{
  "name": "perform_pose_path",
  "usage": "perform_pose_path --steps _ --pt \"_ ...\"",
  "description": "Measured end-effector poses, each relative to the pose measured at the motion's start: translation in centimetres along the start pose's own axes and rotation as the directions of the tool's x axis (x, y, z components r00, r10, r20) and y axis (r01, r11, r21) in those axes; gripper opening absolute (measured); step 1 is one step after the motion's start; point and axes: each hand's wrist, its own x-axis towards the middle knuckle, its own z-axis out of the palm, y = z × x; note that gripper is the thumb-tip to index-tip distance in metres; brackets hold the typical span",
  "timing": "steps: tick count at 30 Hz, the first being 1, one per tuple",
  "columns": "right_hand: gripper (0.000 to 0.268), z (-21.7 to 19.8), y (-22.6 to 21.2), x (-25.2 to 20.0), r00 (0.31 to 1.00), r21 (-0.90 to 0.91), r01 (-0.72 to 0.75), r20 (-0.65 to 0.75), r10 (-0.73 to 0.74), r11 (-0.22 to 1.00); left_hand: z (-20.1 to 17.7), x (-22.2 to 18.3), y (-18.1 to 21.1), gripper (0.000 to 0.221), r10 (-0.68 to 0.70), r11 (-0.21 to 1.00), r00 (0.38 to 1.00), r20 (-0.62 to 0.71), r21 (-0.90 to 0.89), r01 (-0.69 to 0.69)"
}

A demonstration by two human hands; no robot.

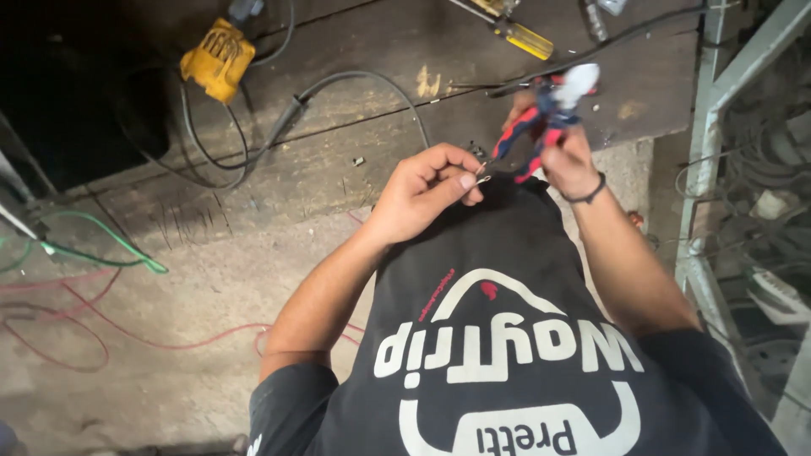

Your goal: Stripping electrical wires and connecting them to a small electronic component on a repair bench.

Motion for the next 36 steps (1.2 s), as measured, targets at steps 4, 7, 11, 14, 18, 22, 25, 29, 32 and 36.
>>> perform_pose_path --steps 4,7,11,14,18,22,25,29,32,36 --pt "0.029 -0.1 -1.0 -1.1 0.977 -0.158 -0.128 0.152 0.152 0.979 1.1 0.4 0.9 0.015 0.002 1.0 1.0 -0.008 0.01 -0.002" --pt "0.048 1.8 -4.3 -0.3 0.956 -0.706 -0.007 0.202 0.211 0.708 1.5 0.2 1.7 0.014 -0.027 1.0 1.0 -0.006 0.007 0.027" --pt "0.056 1.8 -4.0 0.0 0.95 -0.69 0.144 0.298 0.098 0.71 1.9 -0.1 1.9 0.013 -0.064 0.997 0.998 0.0 -0.045 0.064" --pt "0.056 3.0 -4.8 1.0 0.941 -0.646 0.248 0.337 -0.022 0.722 1.9 -0.3 1.8 0.013 -0.077 0.995 0.997 0.005 -0.063 0.077" --pt "0.056 3.6 -5.2 1.3 0.929 -0.603 0.33 0.344 -0.137 0.727 2.0 -0.5 1.5 0.013 -0.084 0.994 0.996 0.021 -0.07 0.085" --pt "0.053 3.4 -4.8 1.2 0.92 -0.596 0.361 0.354 -0.168 0.717 2.1 -0.6 1.3 0.013 -0.099 0.992 0.995 0.024 -0.074 0.1" --pt "0.05 3.3 -4.9 1.1 0.915 -0.614 0.385 0.353 -0.196 0.689 2.2 -0.5 1.3 0.013 -0.106 0.992 0.994 0.022 -0.067 0.107" --pt "0.049 3.4 -4.9 0.8 0.915 -0.649 0.392 0.349 -0.203 0.652 2.3 -0.6 1.6 0.011 -0.118 0.993 0.993 0.02 -0.017 0.118" --pt "0.04 3.3 -4.6 0.5 0.92 -0.665 0.385 0.33 -0.211 0.64 2.5 -0.7 1.7 0.011 -0.116 0.993 0.993 0.017 0.006 0.116" --pt "0.023 3.6 -4.2 0.1 0.925 -0.679 0.378 0.305 -0.226 0.629 2.5 -0.8 1.9 0.013 -0.063 0.985 0.998 -0.019 0.16 0.065"
